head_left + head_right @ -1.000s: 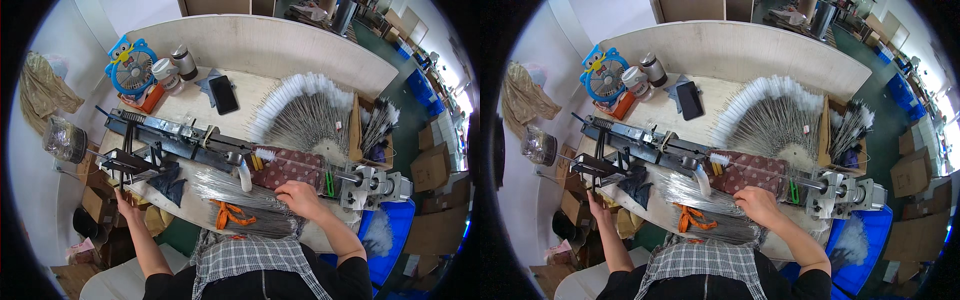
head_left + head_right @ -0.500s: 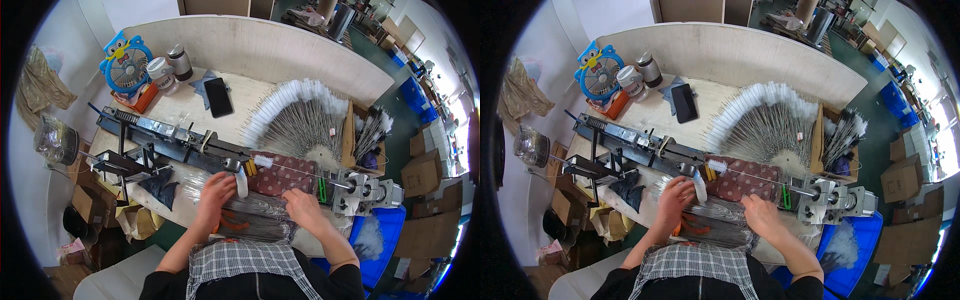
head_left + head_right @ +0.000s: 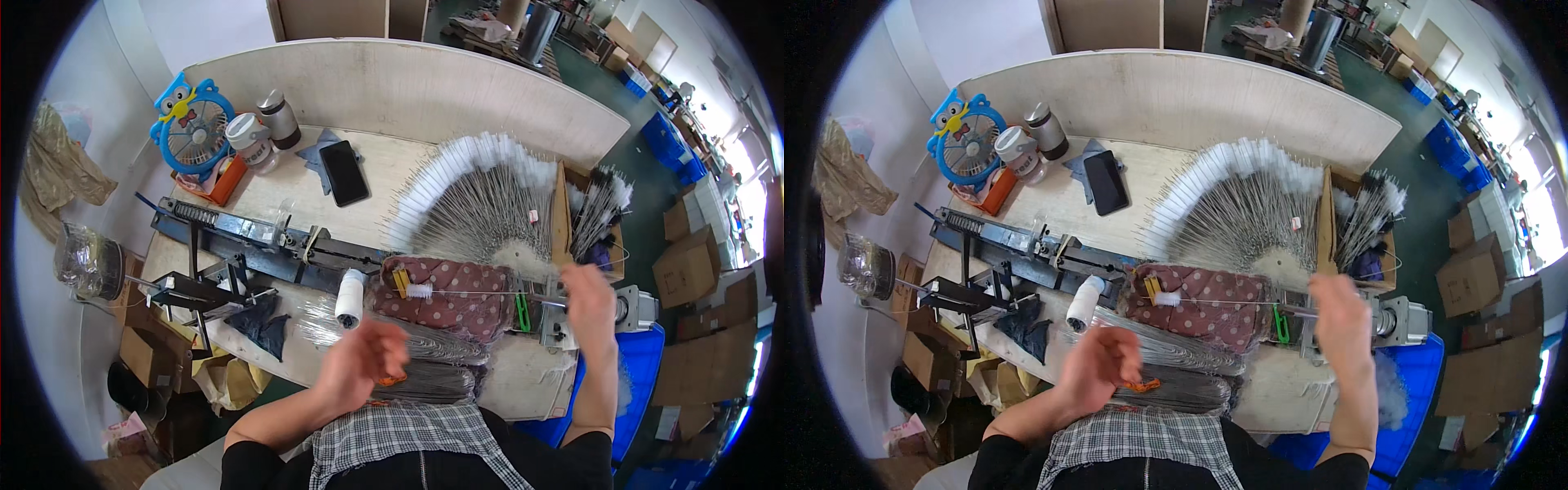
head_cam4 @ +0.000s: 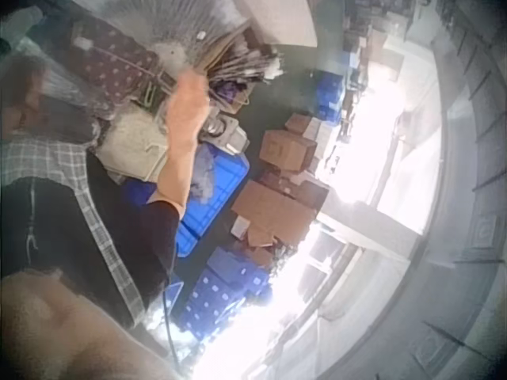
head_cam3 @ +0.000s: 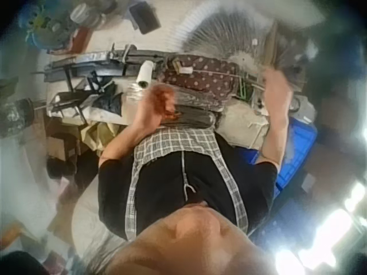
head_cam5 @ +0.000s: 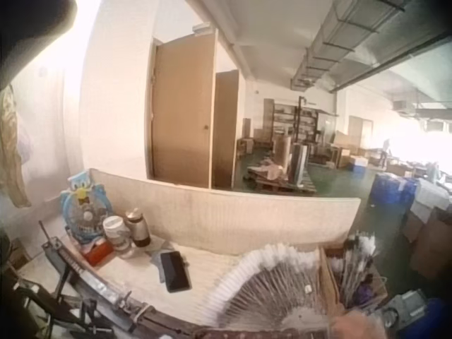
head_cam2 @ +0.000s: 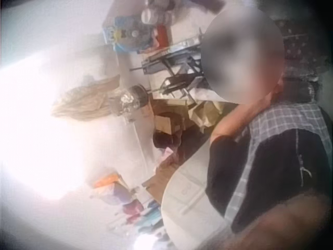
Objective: The person assembles small industrial brushes by hand, inserting white bristles into brush components using a jig.
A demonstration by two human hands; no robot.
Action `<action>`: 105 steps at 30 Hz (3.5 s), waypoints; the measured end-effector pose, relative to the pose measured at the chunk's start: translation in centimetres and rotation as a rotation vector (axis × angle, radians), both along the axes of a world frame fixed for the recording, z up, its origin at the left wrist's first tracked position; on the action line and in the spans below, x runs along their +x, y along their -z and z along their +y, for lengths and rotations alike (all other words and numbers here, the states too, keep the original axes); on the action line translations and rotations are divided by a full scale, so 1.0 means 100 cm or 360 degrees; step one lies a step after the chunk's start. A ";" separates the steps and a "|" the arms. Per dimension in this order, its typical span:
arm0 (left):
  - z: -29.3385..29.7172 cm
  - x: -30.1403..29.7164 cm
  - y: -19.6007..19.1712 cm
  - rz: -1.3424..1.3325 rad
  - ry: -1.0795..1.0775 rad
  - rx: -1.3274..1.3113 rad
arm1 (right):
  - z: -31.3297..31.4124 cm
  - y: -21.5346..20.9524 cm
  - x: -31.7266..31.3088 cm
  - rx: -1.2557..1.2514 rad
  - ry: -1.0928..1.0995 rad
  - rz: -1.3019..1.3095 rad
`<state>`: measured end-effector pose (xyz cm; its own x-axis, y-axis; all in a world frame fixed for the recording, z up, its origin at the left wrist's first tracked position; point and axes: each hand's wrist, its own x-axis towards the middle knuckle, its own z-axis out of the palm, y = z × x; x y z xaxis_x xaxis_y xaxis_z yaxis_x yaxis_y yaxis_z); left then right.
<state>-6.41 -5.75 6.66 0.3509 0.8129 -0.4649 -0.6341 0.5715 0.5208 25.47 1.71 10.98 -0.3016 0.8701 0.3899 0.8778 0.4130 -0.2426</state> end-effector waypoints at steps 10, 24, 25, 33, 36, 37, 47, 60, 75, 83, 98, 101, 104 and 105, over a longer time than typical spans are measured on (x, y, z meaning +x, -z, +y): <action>0.101 0.140 0.049 0.2317 0.0248 0.2374 | 0.034 0.015 -0.029 -0.0526 0.0006 0.0478; 0.069 0.053 0.051 0.2285 -0.0079 0.2508 | 0.032 0.022 -0.029 -0.0299 -0.0471 0.0247; 0.050 0.036 0.050 0.2251 0.0001 0.2286 | 0.041 0.023 -0.045 -0.0315 -0.0466 0.0282; 0.001 -0.032 0.061 0.1382 -0.0500 0.0565 | 0.060 0.060 -0.158 -0.0298 -0.0823 0.0461; 0.008 -0.044 0.075 0.1130 -0.0560 0.0417 | 0.057 0.062 -0.177 -0.0288 -0.0717 0.0409; 0.012 -0.037 0.065 0.1105 -0.0559 0.0417 | 0.055 0.063 -0.180 -0.0296 -0.0654 0.0375; 0.056 -0.017 0.056 0.2288 0.0459 0.0389 | 0.055 0.052 -0.177 -0.0365 -0.0619 0.0179; 0.048 0.009 0.090 0.1589 -0.0052 0.0687 | 0.020 0.104 -0.139 -0.0401 -0.0637 0.0454; -0.022 -0.164 0.112 0.0601 -0.1245 -0.0267 | 0.024 0.104 -0.145 -0.0889 -0.0582 0.0336; -0.017 -0.156 0.123 0.0706 -0.1398 -0.0177 | 0.018 0.090 -0.134 -0.0895 -0.0724 0.0563; 0.058 0.071 0.081 0.0450 -0.0391 0.0558 | 0.031 0.047 -0.077 -0.0824 -0.0211 0.0794; 0.057 0.077 0.080 0.0494 -0.0394 0.0598 | 0.032 0.053 -0.065 -0.0929 -0.0205 0.0945; 0.061 0.083 0.082 0.0520 -0.0391 0.0617 | 0.030 0.059 -0.058 -0.0978 -0.0316 0.1174; 0.062 0.084 0.082 0.0505 -0.0374 0.0612 | 0.030 0.060 -0.054 -0.0982 -0.0331 0.1183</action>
<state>1.94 0.46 -1.51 0.0302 0.9846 -0.1723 -0.4997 0.1642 0.8505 20.04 4.76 5.01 -0.3339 0.9418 0.0377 0.3391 0.1574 -0.9275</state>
